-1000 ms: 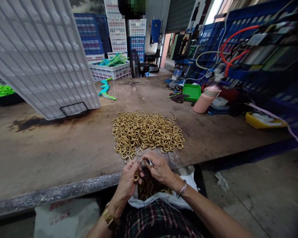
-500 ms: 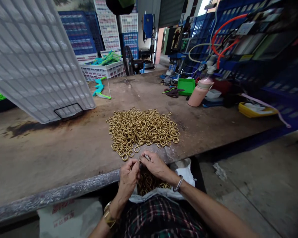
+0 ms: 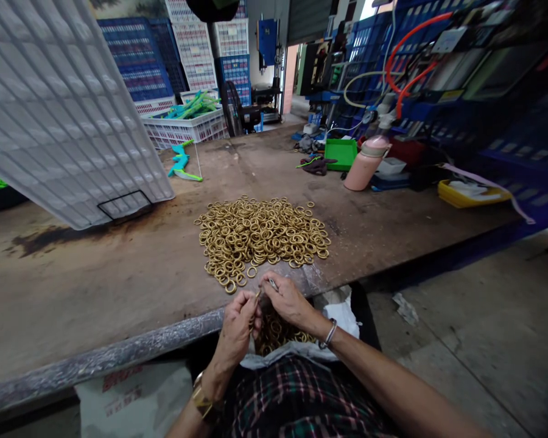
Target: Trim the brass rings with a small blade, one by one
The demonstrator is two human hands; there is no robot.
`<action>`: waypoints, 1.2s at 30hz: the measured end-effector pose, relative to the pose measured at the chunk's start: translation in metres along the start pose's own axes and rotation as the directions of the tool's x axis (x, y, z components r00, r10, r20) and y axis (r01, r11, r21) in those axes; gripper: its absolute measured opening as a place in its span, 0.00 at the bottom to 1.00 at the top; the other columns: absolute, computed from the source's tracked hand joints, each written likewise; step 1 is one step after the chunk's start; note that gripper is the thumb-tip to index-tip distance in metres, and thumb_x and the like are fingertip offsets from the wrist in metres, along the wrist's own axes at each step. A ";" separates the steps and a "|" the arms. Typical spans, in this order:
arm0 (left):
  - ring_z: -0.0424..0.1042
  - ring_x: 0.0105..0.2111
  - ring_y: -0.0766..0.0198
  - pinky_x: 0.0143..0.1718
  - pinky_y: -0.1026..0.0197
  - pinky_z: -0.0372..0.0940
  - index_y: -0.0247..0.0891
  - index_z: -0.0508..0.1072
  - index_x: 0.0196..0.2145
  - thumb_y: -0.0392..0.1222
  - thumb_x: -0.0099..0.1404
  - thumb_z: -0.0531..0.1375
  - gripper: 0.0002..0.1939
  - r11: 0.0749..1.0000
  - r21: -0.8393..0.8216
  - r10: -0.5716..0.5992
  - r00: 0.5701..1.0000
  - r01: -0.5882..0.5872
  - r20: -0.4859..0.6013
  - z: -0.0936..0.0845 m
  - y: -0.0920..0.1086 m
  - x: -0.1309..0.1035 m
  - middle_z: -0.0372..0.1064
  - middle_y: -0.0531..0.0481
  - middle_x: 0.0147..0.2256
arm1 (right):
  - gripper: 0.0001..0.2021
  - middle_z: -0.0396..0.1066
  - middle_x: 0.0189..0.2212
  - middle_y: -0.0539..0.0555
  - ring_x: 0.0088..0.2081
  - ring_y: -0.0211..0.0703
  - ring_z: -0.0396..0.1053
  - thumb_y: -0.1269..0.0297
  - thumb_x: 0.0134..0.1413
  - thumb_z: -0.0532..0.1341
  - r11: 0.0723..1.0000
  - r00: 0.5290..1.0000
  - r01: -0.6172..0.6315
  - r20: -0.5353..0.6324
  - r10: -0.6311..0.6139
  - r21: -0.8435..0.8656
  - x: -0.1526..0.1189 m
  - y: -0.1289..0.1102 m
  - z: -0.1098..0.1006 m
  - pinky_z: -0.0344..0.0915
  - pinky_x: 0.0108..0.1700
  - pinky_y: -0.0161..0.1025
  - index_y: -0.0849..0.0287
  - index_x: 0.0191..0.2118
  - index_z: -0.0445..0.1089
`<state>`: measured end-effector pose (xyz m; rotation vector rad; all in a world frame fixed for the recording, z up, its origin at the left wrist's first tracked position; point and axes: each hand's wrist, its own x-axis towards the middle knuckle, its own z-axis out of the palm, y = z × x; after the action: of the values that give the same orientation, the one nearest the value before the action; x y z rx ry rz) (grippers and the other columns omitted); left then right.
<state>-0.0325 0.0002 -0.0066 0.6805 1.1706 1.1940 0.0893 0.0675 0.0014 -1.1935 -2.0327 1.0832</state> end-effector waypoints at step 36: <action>0.54 0.13 0.75 0.14 0.72 0.50 0.38 0.60 0.24 0.55 0.57 0.56 0.17 0.979 0.181 0.106 0.993 -0.095 -0.050 -0.008 -0.006 0.000 0.56 0.60 0.15 | 0.11 0.69 0.25 0.53 0.25 0.38 0.62 0.75 0.46 0.50 0.871 0.934 0.211 0.354 -0.047 -0.443 -0.006 -0.004 0.000 0.50 0.28 0.34 0.61 0.37 0.64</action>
<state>-0.0383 -0.0023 -0.0143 0.8528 1.3168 1.2102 0.0903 0.0611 0.0039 -1.1248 -2.7184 0.7765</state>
